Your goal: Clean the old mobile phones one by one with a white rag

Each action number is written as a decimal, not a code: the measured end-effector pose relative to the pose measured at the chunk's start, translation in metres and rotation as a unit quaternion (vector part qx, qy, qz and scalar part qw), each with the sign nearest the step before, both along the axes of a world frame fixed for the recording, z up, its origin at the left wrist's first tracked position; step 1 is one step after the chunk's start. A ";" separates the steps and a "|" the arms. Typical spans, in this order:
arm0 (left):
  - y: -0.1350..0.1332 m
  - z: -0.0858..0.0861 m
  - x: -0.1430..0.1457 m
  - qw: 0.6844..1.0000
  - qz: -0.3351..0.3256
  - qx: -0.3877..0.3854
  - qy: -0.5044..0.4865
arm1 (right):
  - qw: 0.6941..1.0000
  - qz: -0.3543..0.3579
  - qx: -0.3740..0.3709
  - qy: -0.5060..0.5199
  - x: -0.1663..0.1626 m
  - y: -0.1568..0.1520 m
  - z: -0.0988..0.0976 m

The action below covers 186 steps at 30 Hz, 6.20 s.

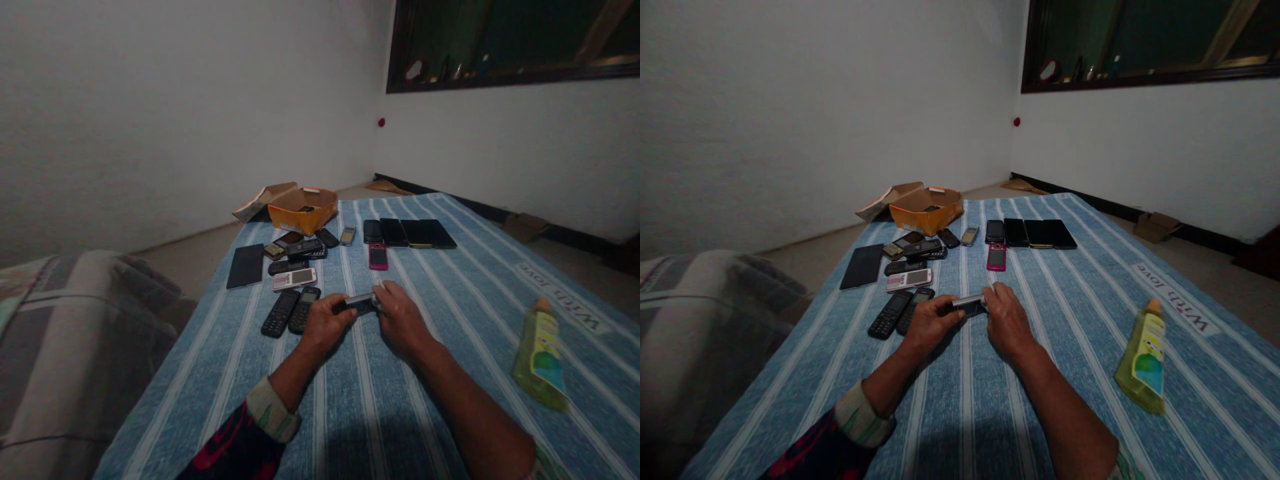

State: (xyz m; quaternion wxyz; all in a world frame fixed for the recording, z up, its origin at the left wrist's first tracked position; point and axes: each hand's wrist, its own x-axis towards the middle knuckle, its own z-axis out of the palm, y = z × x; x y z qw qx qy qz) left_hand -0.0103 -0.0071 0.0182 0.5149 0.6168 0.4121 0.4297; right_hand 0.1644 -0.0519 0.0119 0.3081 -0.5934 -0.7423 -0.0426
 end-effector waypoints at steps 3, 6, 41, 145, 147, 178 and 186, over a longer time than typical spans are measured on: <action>0.002 -0.004 -0.002 1.000 -0.005 0.008 0.027 | 0.998 -0.004 0.010 0.060 0.000 0.002 -0.002; 0.003 -0.007 -0.003 0.996 0.005 0.052 0.077 | 0.992 -0.024 0.037 0.119 0.000 0.004 -0.001; 0.000 -0.004 -0.004 0.965 -0.007 0.170 0.201 | 0.995 0.045 0.089 -0.001 -0.003 0.007 -0.008; 0.011 0.017 0.015 0.956 -0.002 0.235 0.175 | 0.847 0.007 -0.012 0.531 -0.011 0.021 0.012; 0.010 0.018 0.015 0.952 0.003 0.249 0.176 | 0.863 0.029 0.026 0.504 -0.011 0.018 0.015; 0.007 0.020 0.012 0.979 0.039 0.169 0.104 | 0.806 0.021 -0.044 0.590 -0.028 0.012 0.024; 0.009 0.019 0.012 0.992 0.062 0.091 0.061 | 0.839 0.049 -0.071 0.537 -0.032 0.014 0.007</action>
